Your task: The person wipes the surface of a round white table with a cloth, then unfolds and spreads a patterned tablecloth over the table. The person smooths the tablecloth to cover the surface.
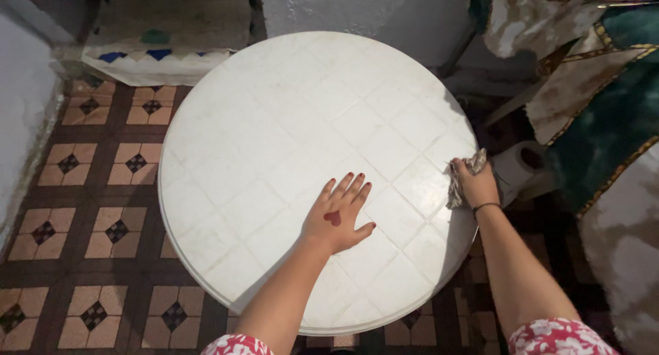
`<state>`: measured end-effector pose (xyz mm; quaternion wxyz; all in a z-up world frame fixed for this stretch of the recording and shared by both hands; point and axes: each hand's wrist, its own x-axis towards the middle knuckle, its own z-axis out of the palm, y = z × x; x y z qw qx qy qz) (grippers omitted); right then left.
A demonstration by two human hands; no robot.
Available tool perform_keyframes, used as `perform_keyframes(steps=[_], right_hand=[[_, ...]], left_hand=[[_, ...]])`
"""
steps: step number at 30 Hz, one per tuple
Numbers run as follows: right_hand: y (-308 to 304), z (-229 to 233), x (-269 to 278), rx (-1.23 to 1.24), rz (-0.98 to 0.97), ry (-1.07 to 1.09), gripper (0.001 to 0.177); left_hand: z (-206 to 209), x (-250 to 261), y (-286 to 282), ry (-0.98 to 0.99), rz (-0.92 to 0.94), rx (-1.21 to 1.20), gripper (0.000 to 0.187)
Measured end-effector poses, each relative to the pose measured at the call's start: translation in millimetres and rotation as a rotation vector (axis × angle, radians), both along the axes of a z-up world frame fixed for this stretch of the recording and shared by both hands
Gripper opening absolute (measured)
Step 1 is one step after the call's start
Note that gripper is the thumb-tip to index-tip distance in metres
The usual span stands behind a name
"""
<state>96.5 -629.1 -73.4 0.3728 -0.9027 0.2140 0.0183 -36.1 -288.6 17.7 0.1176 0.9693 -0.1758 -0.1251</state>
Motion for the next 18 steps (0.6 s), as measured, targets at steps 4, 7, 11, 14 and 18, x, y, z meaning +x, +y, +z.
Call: perform_keyframes(steps=[4, 7, 11, 14, 18], right_hand=[[14.5, 15.6, -41.4, -0.217, -0.080, 0.111, 0.083], [33.7, 27.4, -86.1, -0.219, -0.170, 0.230, 0.097], [61.4, 41.7, -136.6, -0.225, -0.198, 0.132, 0.110], [66.1, 44.4, -139.8, -0.261, -0.203, 0.136, 0.110], [53.0, 42.2, -109.6, -0.306, -0.163, 0.168, 0.105]], left_hand=[[3.7, -0.6, -1.4, -0.009, -0.002, 0.014, 0.081], [5.3, -3.4, -0.2, -0.022, -0.001, 0.006, 0.080], [7.3, -4.9, 0.0, -0.010, -0.001, 0.002, 0.081], [5.6, -3.6, -0.7, -0.014, 0.003, 0.002, 0.082], [4.3, -1.7, -2.6, -0.030, 0.028, 0.061, 0.088]])
